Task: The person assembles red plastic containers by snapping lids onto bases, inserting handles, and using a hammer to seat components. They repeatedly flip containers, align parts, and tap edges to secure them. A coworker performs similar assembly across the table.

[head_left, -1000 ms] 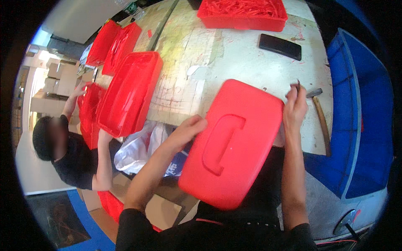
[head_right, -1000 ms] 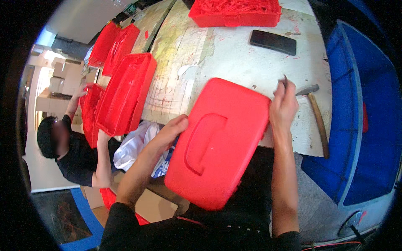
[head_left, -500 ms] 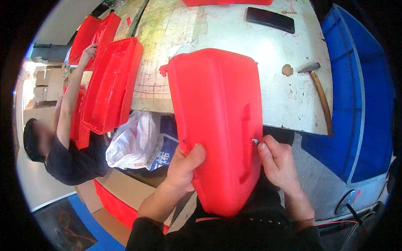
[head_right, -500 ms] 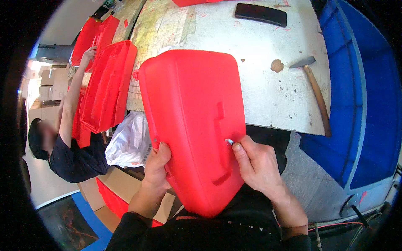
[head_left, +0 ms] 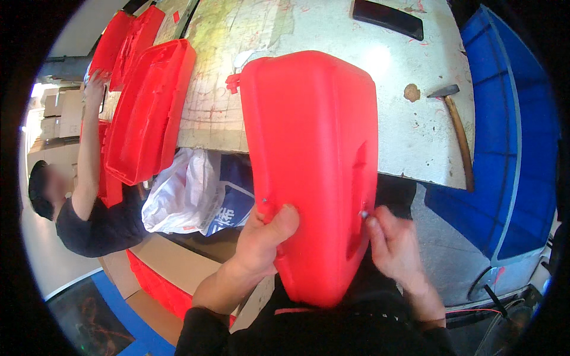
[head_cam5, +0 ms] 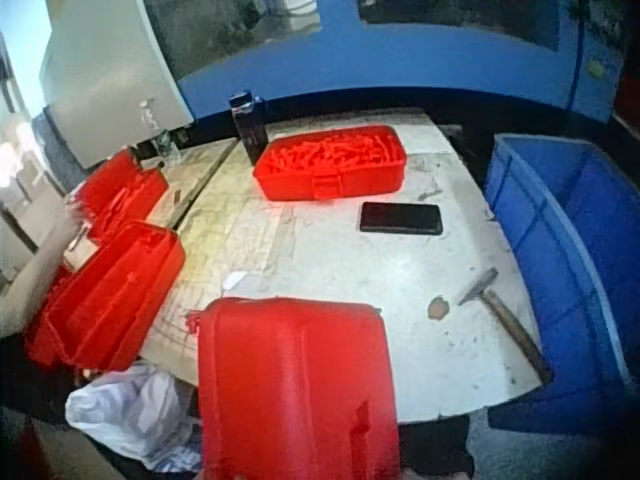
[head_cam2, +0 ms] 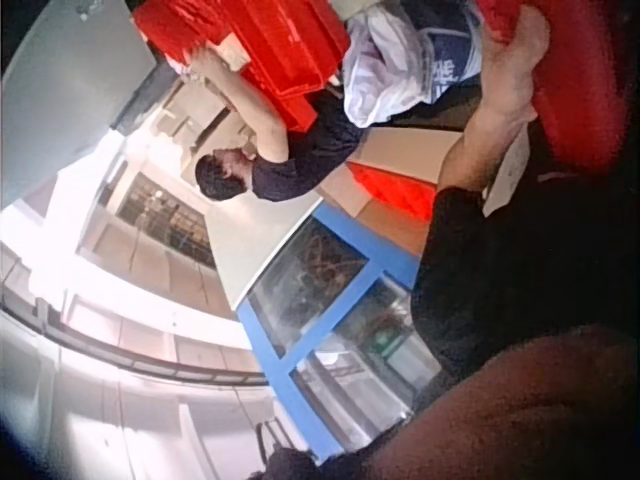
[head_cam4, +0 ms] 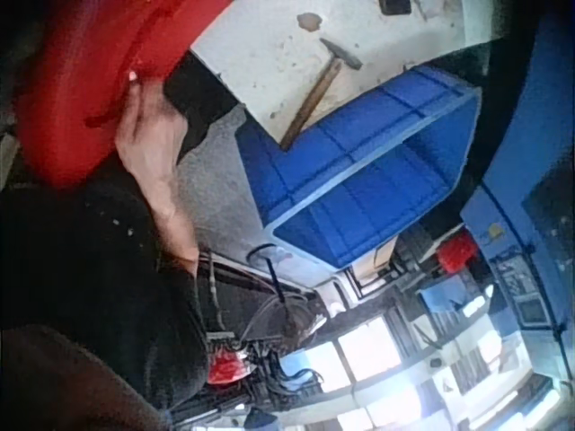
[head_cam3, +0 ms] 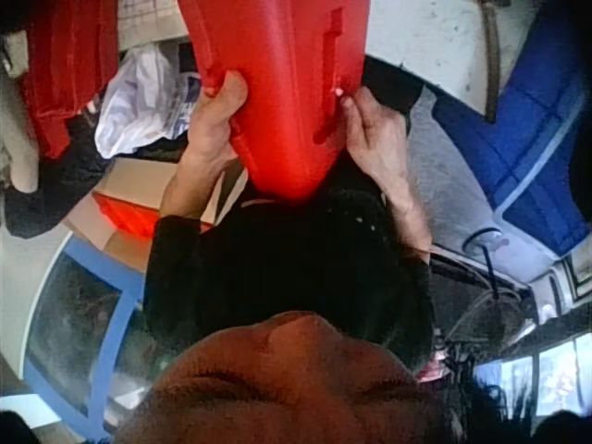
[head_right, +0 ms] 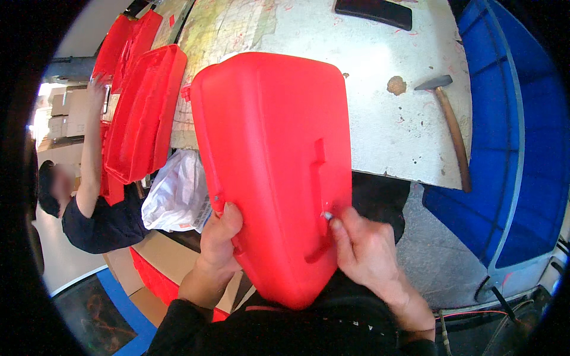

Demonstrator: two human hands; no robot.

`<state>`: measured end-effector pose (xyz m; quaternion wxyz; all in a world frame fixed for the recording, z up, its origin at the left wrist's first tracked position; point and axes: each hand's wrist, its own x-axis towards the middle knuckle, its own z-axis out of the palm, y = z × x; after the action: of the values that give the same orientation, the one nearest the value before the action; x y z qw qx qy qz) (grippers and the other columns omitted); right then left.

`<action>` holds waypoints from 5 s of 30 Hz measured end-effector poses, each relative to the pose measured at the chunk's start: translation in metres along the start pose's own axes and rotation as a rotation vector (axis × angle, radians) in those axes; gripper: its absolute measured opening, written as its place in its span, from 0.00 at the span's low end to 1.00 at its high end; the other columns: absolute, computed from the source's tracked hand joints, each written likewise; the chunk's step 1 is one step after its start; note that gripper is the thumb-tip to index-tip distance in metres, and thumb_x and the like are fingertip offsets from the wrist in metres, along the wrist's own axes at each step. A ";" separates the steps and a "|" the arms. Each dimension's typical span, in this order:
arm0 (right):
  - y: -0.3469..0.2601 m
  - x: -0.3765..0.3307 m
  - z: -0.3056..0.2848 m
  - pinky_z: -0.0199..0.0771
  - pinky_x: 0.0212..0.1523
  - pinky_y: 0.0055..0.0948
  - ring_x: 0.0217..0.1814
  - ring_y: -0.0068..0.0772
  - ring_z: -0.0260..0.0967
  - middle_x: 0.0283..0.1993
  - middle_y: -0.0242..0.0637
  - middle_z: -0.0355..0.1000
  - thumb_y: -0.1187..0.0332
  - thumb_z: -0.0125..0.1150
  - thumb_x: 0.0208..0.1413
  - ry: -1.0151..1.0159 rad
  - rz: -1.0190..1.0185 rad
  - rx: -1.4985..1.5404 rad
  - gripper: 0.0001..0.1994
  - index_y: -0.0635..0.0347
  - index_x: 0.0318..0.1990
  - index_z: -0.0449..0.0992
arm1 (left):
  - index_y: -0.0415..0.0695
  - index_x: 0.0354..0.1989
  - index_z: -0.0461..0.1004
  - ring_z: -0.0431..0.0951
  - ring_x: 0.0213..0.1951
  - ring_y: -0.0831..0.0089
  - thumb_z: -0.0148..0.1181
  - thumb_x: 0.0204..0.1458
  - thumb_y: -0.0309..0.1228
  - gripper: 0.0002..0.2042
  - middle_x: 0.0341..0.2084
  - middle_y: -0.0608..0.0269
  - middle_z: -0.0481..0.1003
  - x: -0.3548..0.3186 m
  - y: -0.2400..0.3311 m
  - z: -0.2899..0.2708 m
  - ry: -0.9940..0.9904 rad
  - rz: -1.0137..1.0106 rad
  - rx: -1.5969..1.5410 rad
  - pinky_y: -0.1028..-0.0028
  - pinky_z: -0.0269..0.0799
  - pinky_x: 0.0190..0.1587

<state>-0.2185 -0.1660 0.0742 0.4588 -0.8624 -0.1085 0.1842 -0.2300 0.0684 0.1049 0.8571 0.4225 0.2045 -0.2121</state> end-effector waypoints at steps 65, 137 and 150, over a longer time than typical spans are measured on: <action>-0.057 0.075 0.007 0.80 0.40 0.34 0.39 0.38 0.76 0.39 0.40 0.77 0.74 0.65 0.51 -0.203 -0.559 -0.245 0.12 0.61 0.44 0.79 | 0.43 0.43 0.80 0.78 0.39 0.52 0.58 0.37 0.26 0.19 0.34 0.50 0.78 -0.068 0.094 -0.318 0.878 -0.275 2.143 0.57 0.71 0.45; 0.007 0.003 0.041 0.57 0.24 0.17 0.22 0.14 0.56 0.23 0.25 0.61 0.66 0.51 0.67 0.654 -0.385 0.265 0.08 0.63 0.41 0.68 | 0.41 0.63 0.64 0.76 0.55 0.69 0.48 0.66 0.46 0.24 0.56 0.59 0.73 0.024 -0.008 -0.017 -0.062 0.223 0.075 0.63 0.72 0.58; 0.027 -0.013 0.003 0.51 0.23 0.19 0.21 0.16 0.53 0.24 0.27 0.61 0.47 0.52 0.66 -0.345 -0.130 0.982 0.24 0.64 0.41 0.66 | 0.40 0.53 0.76 0.71 0.61 0.57 0.36 0.68 0.47 0.26 0.56 0.47 0.74 0.135 0.163 0.040 -0.752 0.786 0.922 0.60 0.59 0.68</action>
<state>-0.2307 -0.1830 0.0531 0.7949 -0.4946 -0.1366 0.3239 -0.0241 0.1000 0.1600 0.6166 0.6828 -0.3828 -0.0837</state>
